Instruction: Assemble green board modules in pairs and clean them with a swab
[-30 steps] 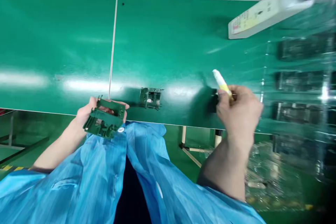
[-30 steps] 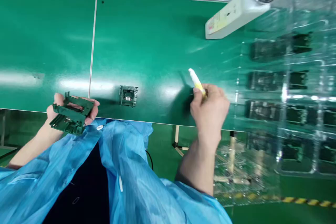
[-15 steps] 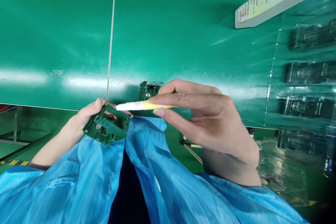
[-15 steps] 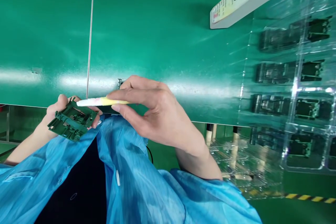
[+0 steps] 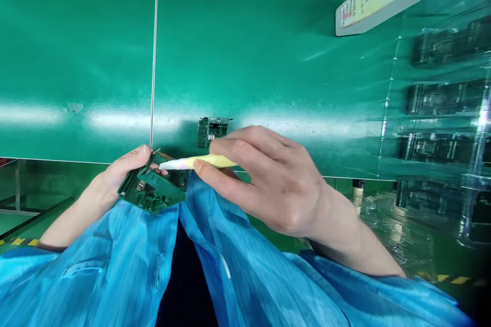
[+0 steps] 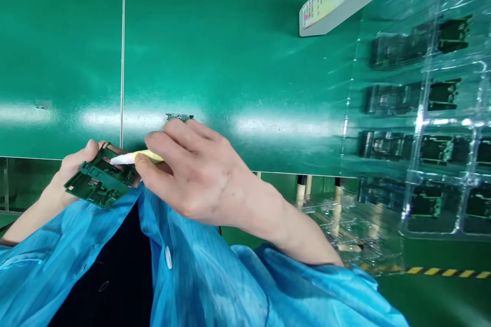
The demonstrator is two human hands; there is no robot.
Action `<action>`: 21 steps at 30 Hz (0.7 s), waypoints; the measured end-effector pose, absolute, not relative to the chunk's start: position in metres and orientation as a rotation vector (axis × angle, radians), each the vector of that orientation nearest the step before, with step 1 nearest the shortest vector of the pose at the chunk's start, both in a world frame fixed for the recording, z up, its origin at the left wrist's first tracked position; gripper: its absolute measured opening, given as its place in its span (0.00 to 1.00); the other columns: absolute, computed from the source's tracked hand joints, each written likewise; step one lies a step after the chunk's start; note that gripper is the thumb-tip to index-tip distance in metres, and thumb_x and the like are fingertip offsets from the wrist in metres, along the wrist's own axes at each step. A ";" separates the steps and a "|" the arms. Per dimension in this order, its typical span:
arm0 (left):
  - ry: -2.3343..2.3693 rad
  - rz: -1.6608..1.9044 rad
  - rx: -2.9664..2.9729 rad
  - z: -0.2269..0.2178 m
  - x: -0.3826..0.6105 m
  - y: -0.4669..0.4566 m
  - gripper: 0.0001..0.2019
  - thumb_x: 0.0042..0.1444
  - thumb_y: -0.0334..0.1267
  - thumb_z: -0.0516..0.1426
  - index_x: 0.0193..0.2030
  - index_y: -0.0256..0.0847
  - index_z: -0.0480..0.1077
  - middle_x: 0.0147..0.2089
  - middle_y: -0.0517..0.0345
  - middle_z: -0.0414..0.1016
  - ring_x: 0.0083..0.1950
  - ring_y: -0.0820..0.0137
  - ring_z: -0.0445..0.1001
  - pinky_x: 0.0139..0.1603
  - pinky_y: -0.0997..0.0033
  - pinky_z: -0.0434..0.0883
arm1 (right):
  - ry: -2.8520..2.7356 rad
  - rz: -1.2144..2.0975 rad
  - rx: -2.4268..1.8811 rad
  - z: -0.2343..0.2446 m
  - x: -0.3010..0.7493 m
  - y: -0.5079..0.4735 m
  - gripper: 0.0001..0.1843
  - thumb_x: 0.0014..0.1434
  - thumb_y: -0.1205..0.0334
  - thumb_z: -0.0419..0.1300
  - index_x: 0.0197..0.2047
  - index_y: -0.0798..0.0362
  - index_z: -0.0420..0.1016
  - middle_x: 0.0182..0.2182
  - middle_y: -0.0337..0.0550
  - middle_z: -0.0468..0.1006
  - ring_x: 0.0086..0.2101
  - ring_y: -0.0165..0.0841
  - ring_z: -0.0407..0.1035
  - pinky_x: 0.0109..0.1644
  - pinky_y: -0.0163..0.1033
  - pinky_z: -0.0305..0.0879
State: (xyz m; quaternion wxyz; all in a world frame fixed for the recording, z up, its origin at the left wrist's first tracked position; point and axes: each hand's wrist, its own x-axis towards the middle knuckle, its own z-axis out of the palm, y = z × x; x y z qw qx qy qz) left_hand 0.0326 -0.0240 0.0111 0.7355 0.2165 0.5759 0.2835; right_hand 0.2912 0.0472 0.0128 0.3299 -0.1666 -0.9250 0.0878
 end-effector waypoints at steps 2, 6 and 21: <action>1.257 0.579 0.460 0.010 0.030 -0.024 0.31 0.43 0.67 0.65 0.33 0.35 0.76 0.26 0.53 0.77 0.24 0.66 0.75 0.26 0.68 0.72 | -2.442 0.274 -0.447 0.013 0.296 0.048 0.08 0.67 0.68 0.56 0.41 0.57 0.76 0.32 0.45 0.73 0.34 0.34 0.63 0.34 0.40 0.67; 1.265 0.577 0.447 0.010 0.032 -0.025 0.27 0.45 0.65 0.65 0.31 0.38 0.75 0.27 0.55 0.78 0.28 0.65 0.77 0.31 0.65 0.75 | -2.447 0.332 -0.439 0.013 0.300 0.051 0.09 0.69 0.67 0.53 0.43 0.56 0.76 0.35 0.46 0.74 0.35 0.34 0.64 0.36 0.40 0.69; 1.233 0.524 0.619 0.010 0.024 -0.022 0.31 0.48 0.70 0.59 0.33 0.38 0.76 0.30 0.48 0.81 0.32 0.57 0.82 0.25 0.62 0.75 | -2.328 0.392 -0.470 0.015 0.303 0.050 0.05 0.67 0.66 0.58 0.42 0.50 0.75 0.37 0.41 0.75 0.35 0.32 0.66 0.35 0.39 0.68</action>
